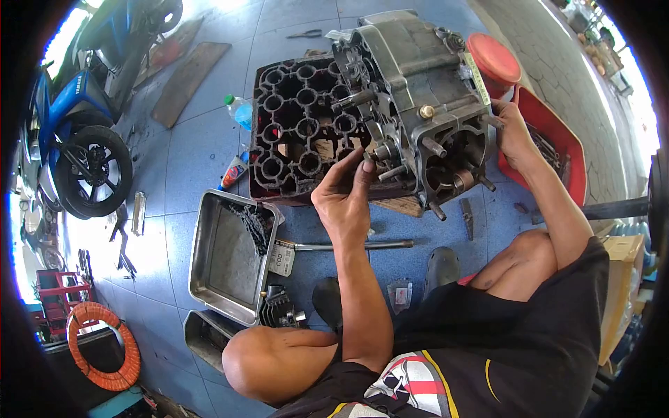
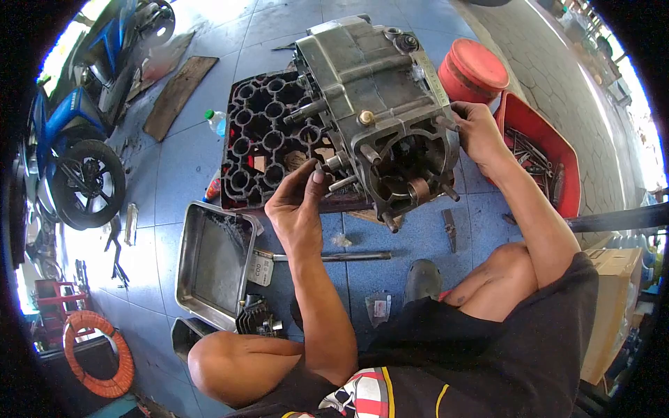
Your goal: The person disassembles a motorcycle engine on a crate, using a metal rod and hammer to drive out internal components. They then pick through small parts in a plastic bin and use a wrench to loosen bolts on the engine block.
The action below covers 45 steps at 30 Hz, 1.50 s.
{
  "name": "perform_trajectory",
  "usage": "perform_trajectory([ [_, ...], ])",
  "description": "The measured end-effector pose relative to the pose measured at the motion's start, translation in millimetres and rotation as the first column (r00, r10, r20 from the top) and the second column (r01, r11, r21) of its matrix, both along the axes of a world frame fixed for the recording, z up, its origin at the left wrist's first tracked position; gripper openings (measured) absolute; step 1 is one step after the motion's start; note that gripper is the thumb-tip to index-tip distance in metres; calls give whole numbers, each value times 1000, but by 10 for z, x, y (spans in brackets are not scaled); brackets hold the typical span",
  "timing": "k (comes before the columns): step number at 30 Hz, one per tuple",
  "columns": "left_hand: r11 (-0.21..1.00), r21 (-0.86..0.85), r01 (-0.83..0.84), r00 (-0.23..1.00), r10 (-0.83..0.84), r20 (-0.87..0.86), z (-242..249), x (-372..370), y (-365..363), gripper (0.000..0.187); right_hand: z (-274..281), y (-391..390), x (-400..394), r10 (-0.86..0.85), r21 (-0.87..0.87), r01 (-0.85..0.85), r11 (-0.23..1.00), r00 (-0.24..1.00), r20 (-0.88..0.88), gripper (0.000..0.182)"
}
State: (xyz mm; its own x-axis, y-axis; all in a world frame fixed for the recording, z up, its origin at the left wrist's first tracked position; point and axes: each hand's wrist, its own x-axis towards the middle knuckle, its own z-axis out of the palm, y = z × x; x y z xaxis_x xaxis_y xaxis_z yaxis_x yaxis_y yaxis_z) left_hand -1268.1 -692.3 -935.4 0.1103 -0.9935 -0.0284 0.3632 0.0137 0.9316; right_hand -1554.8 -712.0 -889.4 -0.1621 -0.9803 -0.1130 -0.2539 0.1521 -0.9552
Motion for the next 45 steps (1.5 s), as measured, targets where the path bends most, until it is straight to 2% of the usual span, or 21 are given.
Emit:
perform_trajectory([
  [8, 988, -154, 9, 995, 7, 101, -104, 29, -49, 23, -3, -9, 13, -27, 1, 27, 1000, 999, 32, 25],
  [11, 998, -68, -3, 999, 7, 54, -24, -1, -24, 20, -23, -11, -1, -22, -3, 22, 1000, 1000, 16, 24],
  [13, 1000, 0, 18, 993, -18, 113, 17, 5, -35, 19, -68, -15, -45, -16, -16, 17, 1000, 1000, 14, 24],
  [15, 998, 55, -24, 947, 5, 322, 54, 5, -52, 24, -131, -30, -125, 37, -71, -49, 996, 986, -160, 24],
  [16, 998, 15, -63, 904, 51, 425, 60, -1, -61, 25, -119, -12, -50, -6, -118, 2, 993, 999, -36, 27],
  [17, 983, -163, -80, 826, 157, 541, -20, 17, -91, 24, -156, -40, -83, 2, -139, -8, 990, 999, -40, 28],
  [19, 997, -56, -50, 923, 68, 380, 6, 28, -60, 21, -176, -60, -103, 15, -129, -21, 991, 999, -51, 29],
  [23, 992, -108, 68, 987, -51, 150, -7, 77, -54, 24, -178, -55, -111, -23, -79, 21, 997, 999, -22, 28],
  [25, 985, -159, 69, 985, -41, 170, -50, 94, -74, 26, -119, -36, -52, -23, -100, 28, 995, 998, 55, 28],
  [27, 984, -155, 87, 981, -58, 183, -30, 107, -75, 27, -69, -16, -26, 3, -121, -13, 993, 996, -86, 28],
  [28, 989, -96, 110, 982, -94, 161, -89, 114, -76, 29, -30, -5, 10, -16, -84, 14, 996, 1000, -22, 24],
  [29, 990, -102, 99, 983, -82, 164, -84, 124, -81, 29, -38, -17, 25, -4, -90, 3, 996, 1000, -19, 24],
  [31, 979, -151, 140, 984, -121, 129, -84, 134, -85, 31, -72, -26, -11, -16, -70, 25, 997, 993, 120, 20],
  [33, 974, -174, 142, 985, -122, 124, -111, 122, -93, 32, -69, -32, -14, -19, -58, 27, 998, 992, 123, 20],
  [36, 991, -42, 129, 988, -125, 89, -3, 102, -72, 25, -1, -14, 26, -22, -17, 24, 1000, 997, 74, 21],
  [38, 991, 70, 115, 938, -132, 320, 43, 118, -90, 23, -17, -24, 27, -16, -44, 19, 999, 997, 70, 26],
  [39, 990, 80, 120, 938, -140, 317, 36, 113, -105, 23, -19, -31, 18, -22, -34, 24, 999, 997, 67, 26],
  [41, 999, -37, 24, 859, -2, 511, 1, 69, -109, 28, 9, -22, 10, 63, -103, -63, 993, 998, -11, 32],
  [42, 999, -25, 37, 875, -20, 483, 29, 82, -108, 25, 26, -18, 21, 57, -84, -53, 995, 997, 47, 39],
  [43, 997, -64, 45, 916, -15, 400, 26, 83, -110, 20, 27, -6, 8, 56, -92, -58, 994, 998, -21, 39],
  [45, 998, -9, 70, 974, -66, 217, 24, 76, -100, 13, -4, -2, -37, 70, -105, -80, 991, 993, -94, 39],
])
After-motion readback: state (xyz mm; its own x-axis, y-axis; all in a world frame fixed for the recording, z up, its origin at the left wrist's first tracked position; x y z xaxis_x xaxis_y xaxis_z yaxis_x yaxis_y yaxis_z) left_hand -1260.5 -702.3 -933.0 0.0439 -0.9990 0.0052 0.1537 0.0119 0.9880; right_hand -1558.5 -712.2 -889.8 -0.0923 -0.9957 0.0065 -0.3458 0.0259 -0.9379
